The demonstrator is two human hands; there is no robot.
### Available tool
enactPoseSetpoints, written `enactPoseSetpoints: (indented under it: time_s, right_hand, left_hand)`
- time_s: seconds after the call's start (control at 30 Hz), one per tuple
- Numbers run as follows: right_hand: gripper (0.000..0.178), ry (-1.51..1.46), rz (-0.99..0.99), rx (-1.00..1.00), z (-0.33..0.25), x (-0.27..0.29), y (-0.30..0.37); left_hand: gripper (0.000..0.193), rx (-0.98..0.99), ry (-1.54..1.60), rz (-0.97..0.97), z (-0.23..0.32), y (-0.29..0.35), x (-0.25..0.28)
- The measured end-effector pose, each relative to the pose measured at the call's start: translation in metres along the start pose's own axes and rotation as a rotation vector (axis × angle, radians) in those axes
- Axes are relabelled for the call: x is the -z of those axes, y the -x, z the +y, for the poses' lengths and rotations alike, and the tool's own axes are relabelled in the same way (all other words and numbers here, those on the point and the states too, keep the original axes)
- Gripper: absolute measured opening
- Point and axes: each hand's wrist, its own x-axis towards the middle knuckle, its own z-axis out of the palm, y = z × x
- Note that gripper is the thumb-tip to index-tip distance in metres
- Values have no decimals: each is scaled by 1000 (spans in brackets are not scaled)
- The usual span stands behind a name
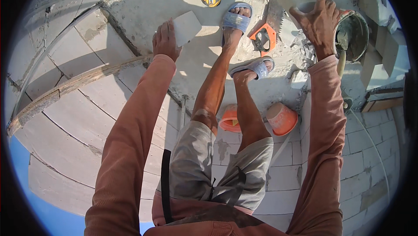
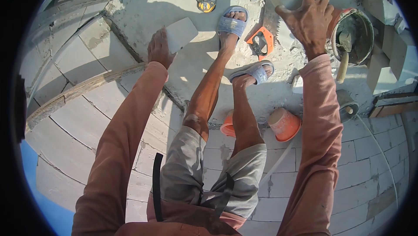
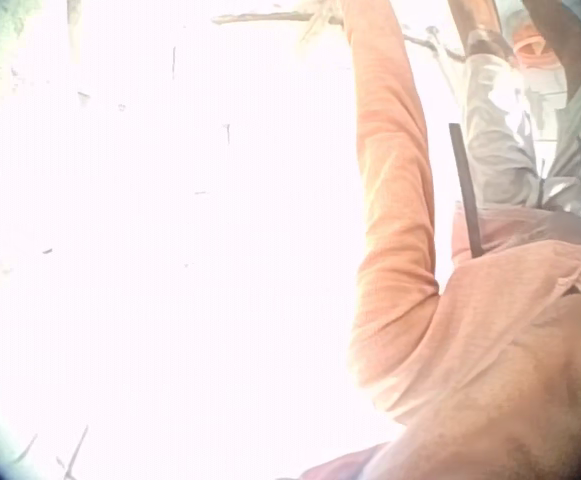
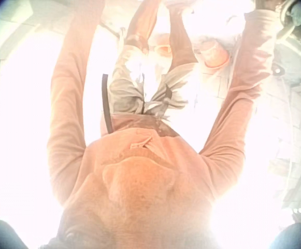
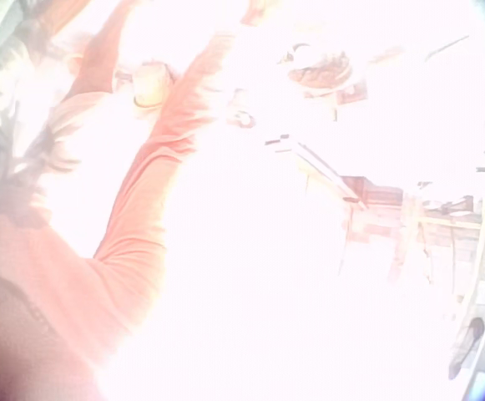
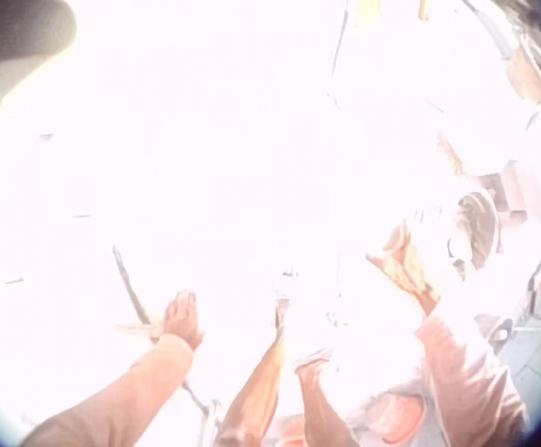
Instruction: The person measures and cuts a lightweight concrete block using a hand saw, applies mortar to the block with a trowel, and places the block onto a wall structure under construction.
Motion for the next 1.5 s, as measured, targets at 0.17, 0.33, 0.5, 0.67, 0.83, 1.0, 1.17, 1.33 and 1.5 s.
enactPoseSetpoints:
  time_s: [0.17, 0.33, 0.5, 0.67, 0.83, 1.0, 1.17, 1.33, 1.5]
  right_hand:
    - [91, -37, -170, 240, -89, 5, 49]
    - [86, -137, -337, 446, -162, -39, 85]
    - [85, -74, -291, 473, -212, -57, 128]
    - [81, 20, -447, 361, -230, -80, 162]
    - [83, 143, -515, 401, -230, -114, 176]
    - [104, 91, -562, 321, -248, -135, 193]
    - [109, 175, -475, 196, -244, -144, 202]
    - [111, 264, -557, 253, -243, -136, 180]
    - [99, 270, -495, 588, -262, -132, 153]
  left_hand:
    - [110, -34, -19, -36, -6, 15, -9]
    - [116, -72, -82, 12, -3, 36, -6]
    - [115, 83, 430, 11, -40, 25, -15]
    - [116, 494, 985, 8, -23, 14, -15]
    - [117, 665, 848, -48, 24, 11, -2]
    - [117, 343, 630, 148, 0, 53, -37]
    - [118, 12, 530, 145, -31, 88, -66]
    - [117, -141, 444, 89, -45, 94, -54]
    - [113, -213, 334, 100, -40, 80, -50]
